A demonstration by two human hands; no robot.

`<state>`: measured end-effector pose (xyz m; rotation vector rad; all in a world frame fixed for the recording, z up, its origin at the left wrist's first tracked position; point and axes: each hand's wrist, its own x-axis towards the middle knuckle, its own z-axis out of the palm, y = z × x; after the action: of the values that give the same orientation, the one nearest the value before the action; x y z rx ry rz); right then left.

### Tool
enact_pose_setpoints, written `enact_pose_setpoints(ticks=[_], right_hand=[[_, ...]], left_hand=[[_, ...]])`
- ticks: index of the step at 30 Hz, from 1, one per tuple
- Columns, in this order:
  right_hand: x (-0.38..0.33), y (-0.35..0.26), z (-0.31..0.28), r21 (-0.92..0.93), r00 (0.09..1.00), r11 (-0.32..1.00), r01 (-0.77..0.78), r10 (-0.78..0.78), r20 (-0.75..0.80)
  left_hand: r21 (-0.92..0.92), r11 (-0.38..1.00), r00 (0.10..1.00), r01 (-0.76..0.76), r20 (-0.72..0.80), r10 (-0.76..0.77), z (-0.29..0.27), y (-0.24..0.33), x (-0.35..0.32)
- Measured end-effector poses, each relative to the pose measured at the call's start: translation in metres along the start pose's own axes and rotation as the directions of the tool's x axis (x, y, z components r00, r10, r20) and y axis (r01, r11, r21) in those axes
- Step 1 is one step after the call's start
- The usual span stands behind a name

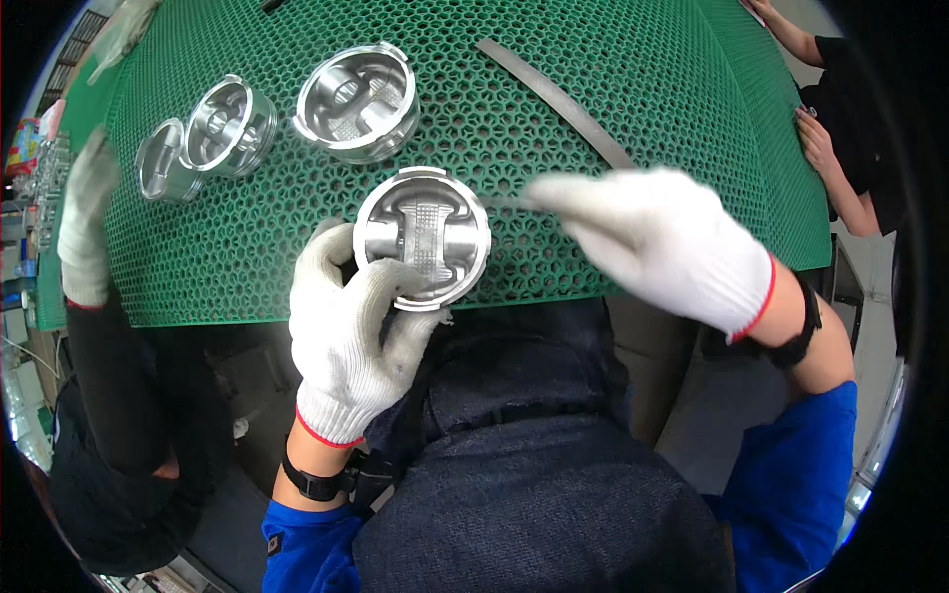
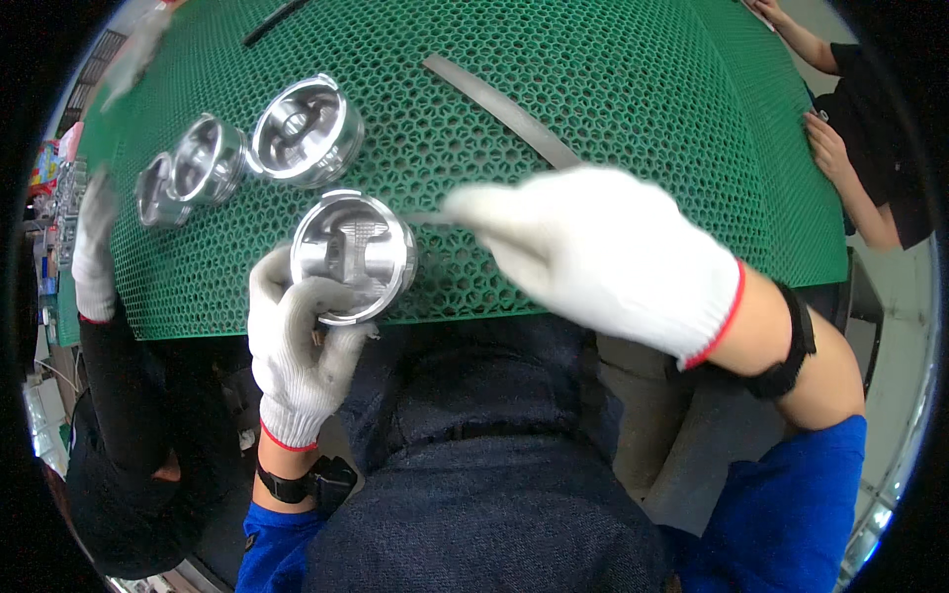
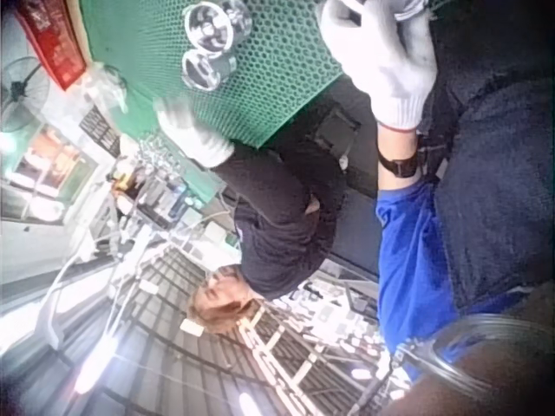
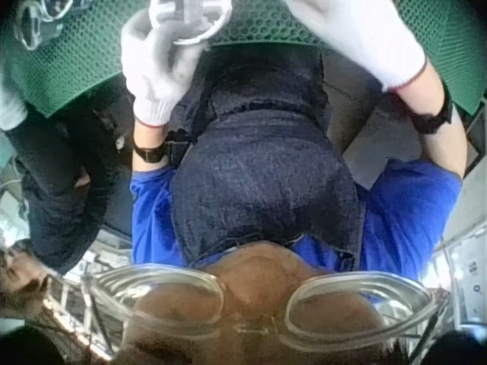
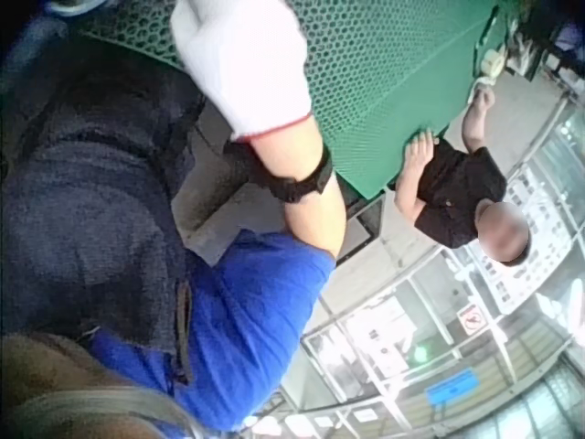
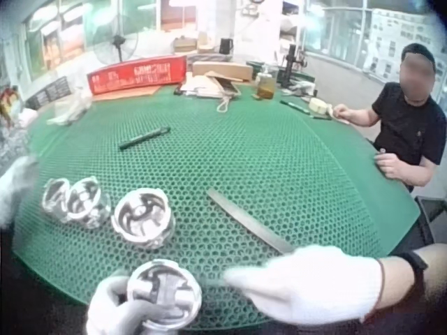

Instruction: Inspecting metal engine pistons for defects using a file and recording the measurements and inspection results in a logbook.

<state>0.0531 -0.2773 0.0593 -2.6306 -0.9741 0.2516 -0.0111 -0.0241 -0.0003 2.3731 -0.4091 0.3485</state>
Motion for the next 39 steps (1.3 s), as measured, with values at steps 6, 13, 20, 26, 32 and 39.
enact_pose_setpoints(ticks=[6,13,20,26,32,39], right_hand=[[-0.012,-0.006,-0.001,0.164,0.996,0.984,-0.07,0.059,0.07],[-0.023,-0.033,0.0,0.216,0.958,0.963,-0.164,0.103,0.268],[-0.022,-0.031,0.024,0.733,0.731,0.047,-0.679,-0.05,0.681],[-0.02,-0.021,0.009,0.822,0.834,0.148,-0.549,0.04,0.55],[-0.045,0.012,0.03,0.966,0.939,-0.09,-0.243,0.229,0.257],[-0.041,0.003,0.045,0.979,0.963,-0.146,-0.145,0.205,0.173]], left_hand=[[0.047,0.999,1.0,-0.008,0.008,0.007,0.0,-0.002,-0.001],[0.068,0.994,0.997,-0.08,0.018,0.079,0.0,-0.002,0.003],[0.064,0.996,0.998,-0.058,-0.003,0.058,-0.001,0.007,0.004],[0.11,0.992,0.998,-0.058,0.036,0.054,-0.006,0.003,0.003],[0.266,0.951,0.97,0.159,-0.223,-0.1,-0.069,-0.087,0.001],[0.238,0.969,0.905,-0.068,-0.394,0.16,-0.102,-0.077,0.04]])
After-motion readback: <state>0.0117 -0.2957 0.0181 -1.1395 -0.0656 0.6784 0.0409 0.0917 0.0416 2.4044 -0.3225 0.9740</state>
